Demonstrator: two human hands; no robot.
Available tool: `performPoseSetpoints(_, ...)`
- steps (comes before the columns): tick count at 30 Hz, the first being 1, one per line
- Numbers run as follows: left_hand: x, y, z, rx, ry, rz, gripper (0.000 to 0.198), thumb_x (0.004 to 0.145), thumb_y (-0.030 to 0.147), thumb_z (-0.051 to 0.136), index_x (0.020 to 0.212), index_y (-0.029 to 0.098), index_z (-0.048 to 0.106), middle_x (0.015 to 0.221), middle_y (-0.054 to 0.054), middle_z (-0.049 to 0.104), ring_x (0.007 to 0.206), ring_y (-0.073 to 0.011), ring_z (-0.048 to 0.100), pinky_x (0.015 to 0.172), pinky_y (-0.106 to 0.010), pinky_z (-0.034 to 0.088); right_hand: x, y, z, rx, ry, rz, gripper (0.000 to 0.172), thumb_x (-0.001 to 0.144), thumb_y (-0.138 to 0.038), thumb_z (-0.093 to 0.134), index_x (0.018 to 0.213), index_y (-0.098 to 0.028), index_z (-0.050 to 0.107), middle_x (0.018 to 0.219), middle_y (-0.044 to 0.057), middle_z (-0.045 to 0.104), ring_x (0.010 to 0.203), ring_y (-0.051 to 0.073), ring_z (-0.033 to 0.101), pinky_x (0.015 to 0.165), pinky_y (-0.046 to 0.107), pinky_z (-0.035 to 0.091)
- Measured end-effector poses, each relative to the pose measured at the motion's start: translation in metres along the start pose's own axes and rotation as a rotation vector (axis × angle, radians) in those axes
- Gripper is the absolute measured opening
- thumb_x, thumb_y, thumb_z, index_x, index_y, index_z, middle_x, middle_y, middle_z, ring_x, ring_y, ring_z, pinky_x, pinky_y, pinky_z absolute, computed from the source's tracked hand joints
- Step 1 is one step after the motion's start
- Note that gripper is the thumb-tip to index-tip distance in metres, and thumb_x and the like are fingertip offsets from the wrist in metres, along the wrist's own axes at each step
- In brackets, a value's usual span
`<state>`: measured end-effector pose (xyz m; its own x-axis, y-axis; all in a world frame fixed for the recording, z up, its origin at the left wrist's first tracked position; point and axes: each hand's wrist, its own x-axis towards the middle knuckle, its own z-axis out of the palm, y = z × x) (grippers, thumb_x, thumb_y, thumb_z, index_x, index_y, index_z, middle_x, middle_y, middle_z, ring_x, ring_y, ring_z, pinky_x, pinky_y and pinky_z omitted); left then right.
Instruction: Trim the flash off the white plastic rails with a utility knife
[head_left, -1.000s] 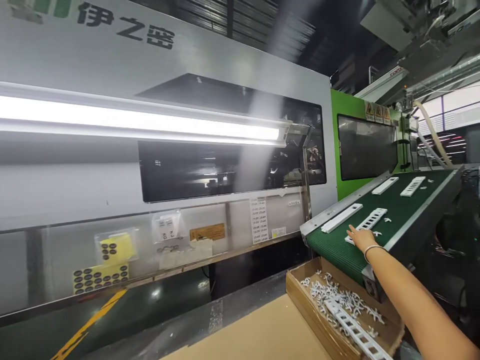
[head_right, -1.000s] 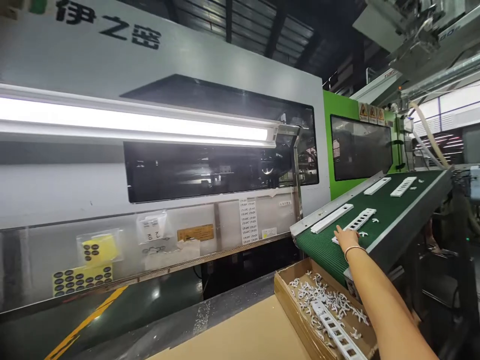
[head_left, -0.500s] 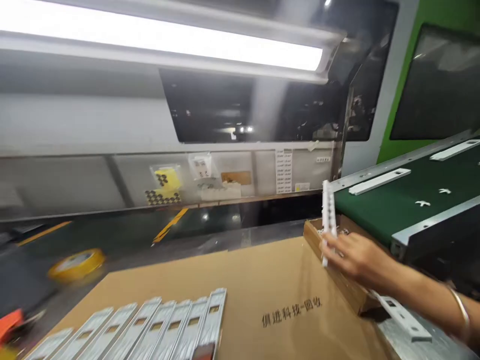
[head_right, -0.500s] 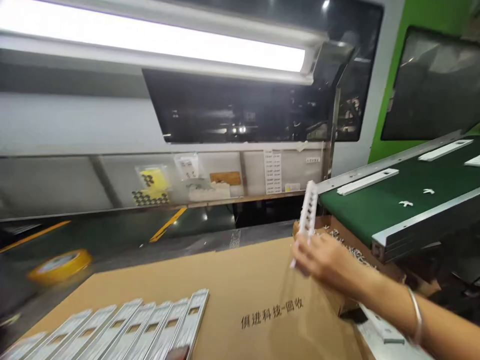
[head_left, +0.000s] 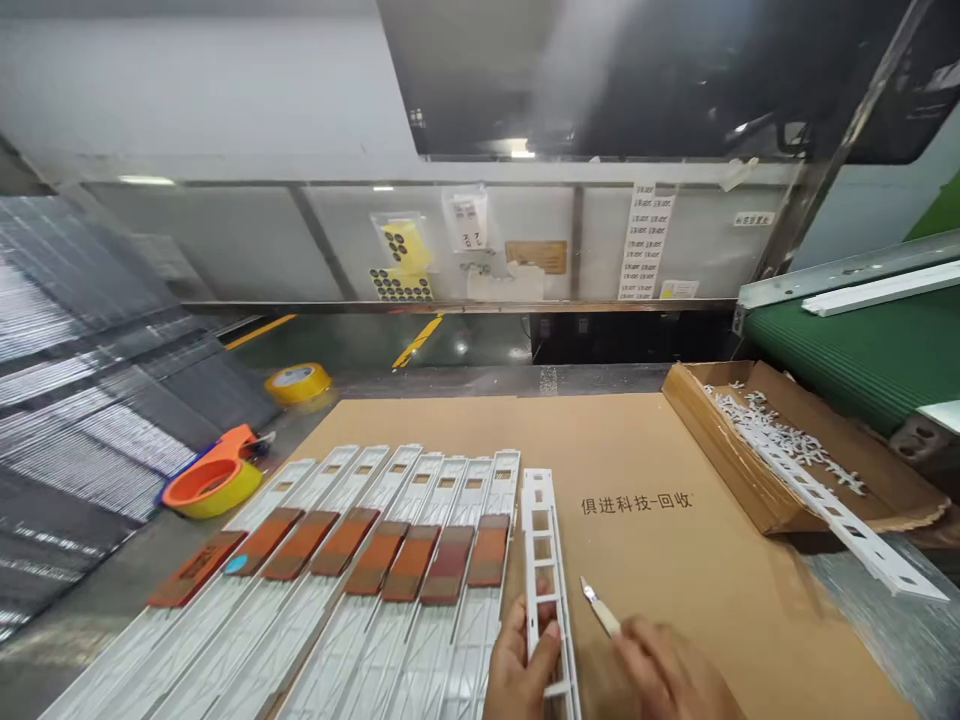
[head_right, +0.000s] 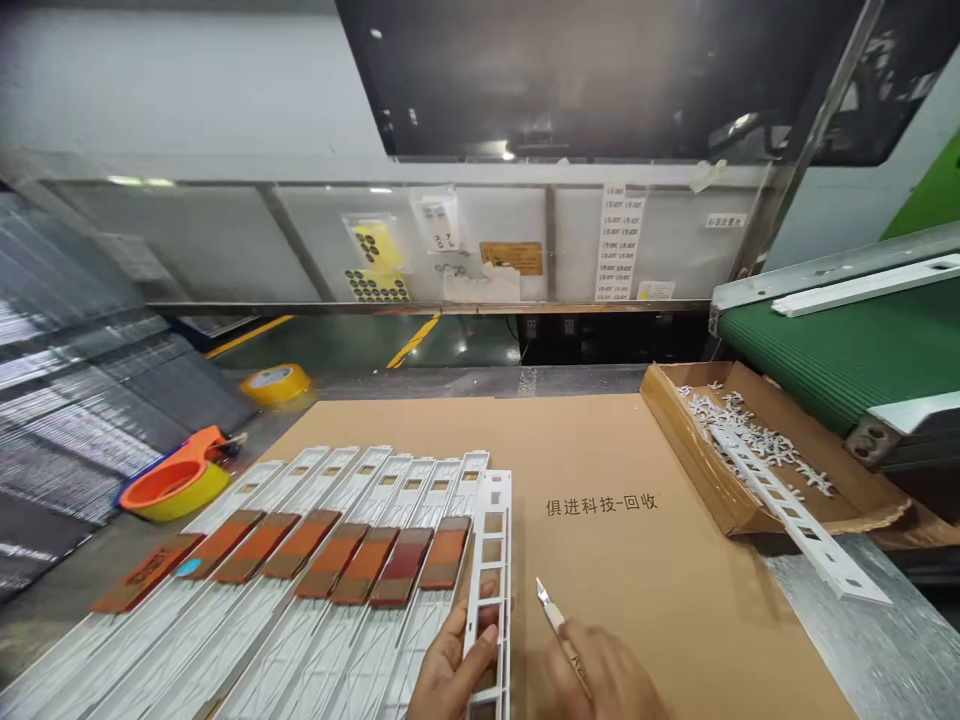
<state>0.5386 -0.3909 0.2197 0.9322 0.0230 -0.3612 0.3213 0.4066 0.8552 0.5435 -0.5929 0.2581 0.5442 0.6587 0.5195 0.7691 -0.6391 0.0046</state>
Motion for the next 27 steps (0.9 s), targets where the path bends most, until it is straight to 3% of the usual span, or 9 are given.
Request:
performPoseSetpoints(3, -0.013, -0.022, -0.008, 0.012, 0.06, 0.103, 0.068, 0.067, 0.056, 0.072, 0.124, 0.026, 0.049, 0.114, -0.012, 0.063, 0.11, -0.029, 0.058, 0.096, -0.039, 0.044, -0.008, 0.002, 0.033, -0.055, -0.02, 0.244, 0.033, 0.098, -0.027, 0.029, 0.117, -0.016, 0.054, 0.08, 0.011, 0.065, 0.066, 0.024, 0.065, 0.052, 0.033, 0.055)
performPoseSetpoints(6, -0.024, -0.04, -0.006, 0.113, 0.154, 0.182, 0.077, 0.075, 0.057, 0.064, 0.139, 0.023, 0.036, 0.118, -0.011, 0.061, 0.102, -0.026, 0.06, 0.09, -0.036, 0.048, -0.019, 0.003, 0.046, -0.036, -0.077, 0.382, 0.026, 0.097, -0.027, 0.031, 0.112, -0.022, 0.052, 0.076, 0.006, 0.064, 0.063, 0.021, 0.066, 0.046, 0.028, 0.053)
performPoseSetpoints(10, -0.033, -0.068, 0.001, 0.328, 0.221, 0.294, 0.053, 0.092, 0.043, 0.041, 0.141, 0.023, 0.038, 0.113, -0.01, 0.06, 0.072, -0.0159, 0.061, 0.073, -0.032, 0.053, -0.031, 0.013, 0.032, 0.122, -0.15, 0.561, 0.021, 0.097, -0.026, 0.034, 0.11, -0.021, 0.05, 0.084, 0.006, 0.064, 0.071, 0.019, 0.067, 0.058, 0.027, 0.056)
performPoseSetpoints(13, -0.038, -0.088, 0.015, 0.475, 0.218, 0.417, 0.048, 0.094, 0.023, 0.029, 0.14, 0.024, 0.041, 0.111, -0.009, 0.06, 0.055, -0.011, 0.054, 0.058, -0.027, 0.051, -0.035, 0.021, 0.015, 0.299, -0.155, 0.749, 0.023, 0.099, -0.033, 0.033, 0.109, -0.022, 0.05, 0.089, 0.007, 0.063, 0.074, 0.018, 0.067, 0.064, 0.027, 0.055)
performPoseSetpoints(16, -0.041, -0.098, 0.031, 0.687, 0.233, 0.537, 0.062, 0.088, 0.006, 0.022, 0.144, 0.028, 0.037, 0.112, -0.009, 0.062, 0.069, -0.0143, 0.062, 0.062, -0.026, 0.051, -0.037, 0.022, 0.004, 0.403, -0.127, 0.87, 0.025, 0.099, -0.037, 0.034, 0.108, -0.023, 0.052, 0.086, 0.006, 0.063, 0.07, 0.017, 0.065, 0.061, 0.026, 0.054)
performPoseSetpoints(19, -0.04, -0.096, 0.042, 0.998, 0.347, 0.741, 0.069, 0.082, 0.001, 0.027, 0.147, 0.024, 0.029, 0.121, -0.014, 0.059, 0.101, -0.0238, 0.061, 0.081, -0.035, 0.05, -0.039, 0.018, 0.001, 0.448, -0.093, 0.939, 0.028, 0.099, -0.039, 0.034, 0.11, -0.021, 0.052, 0.084, 0.005, 0.064, 0.07, 0.017, 0.064, 0.06, 0.025, 0.054)
performPoseSetpoints(21, -0.038, -0.091, 0.046, 1.183, 0.441, 0.86, 0.071, 0.079, -0.001, 0.031, 0.148, 0.018, 0.027, 0.122, -0.018, 0.059, 0.106, -0.0268, 0.059, 0.084, -0.038, 0.048, -0.04, 0.016, 0.0, 0.466, -0.104, 0.956, 0.029, 0.099, -0.038, 0.034, 0.114, -0.02, 0.052, 0.084, 0.005, 0.065, 0.071, 0.017, 0.065, 0.063, 0.023, 0.054)
performPoseSetpoints(24, -0.034, -0.083, 0.048, 1.356, 0.558, 0.961, 0.072, 0.075, -0.003, 0.041, 0.145, 0.014, 0.033, 0.117, -0.014, 0.066, 0.106, -0.0242, 0.059, 0.08, -0.034, 0.046, -0.039, 0.016, 0.0, 0.436, -0.138, 0.876, 0.027, 0.1, -0.033, 0.035, 0.12, -0.021, 0.049, 0.099, 0.006, 0.067, 0.089, 0.016, 0.067, 0.076, 0.022, 0.054)
performPoseSetpoints(27, -0.03, -0.073, 0.05, 1.39, 0.549, 1.005, 0.049, 0.085, 0.014, 0.045, 0.133, 0.018, 0.051, 0.113, -0.004, 0.07, 0.106, -0.0176, 0.058, 0.073, -0.032, 0.04, -0.034, 0.021, 0.0, 0.381, -0.186, 0.729, 0.029, 0.1, -0.027, 0.035, 0.127, -0.024, 0.045, 0.109, 0.007, 0.064, 0.103, 0.016, 0.064, 0.083, 0.022, 0.053)
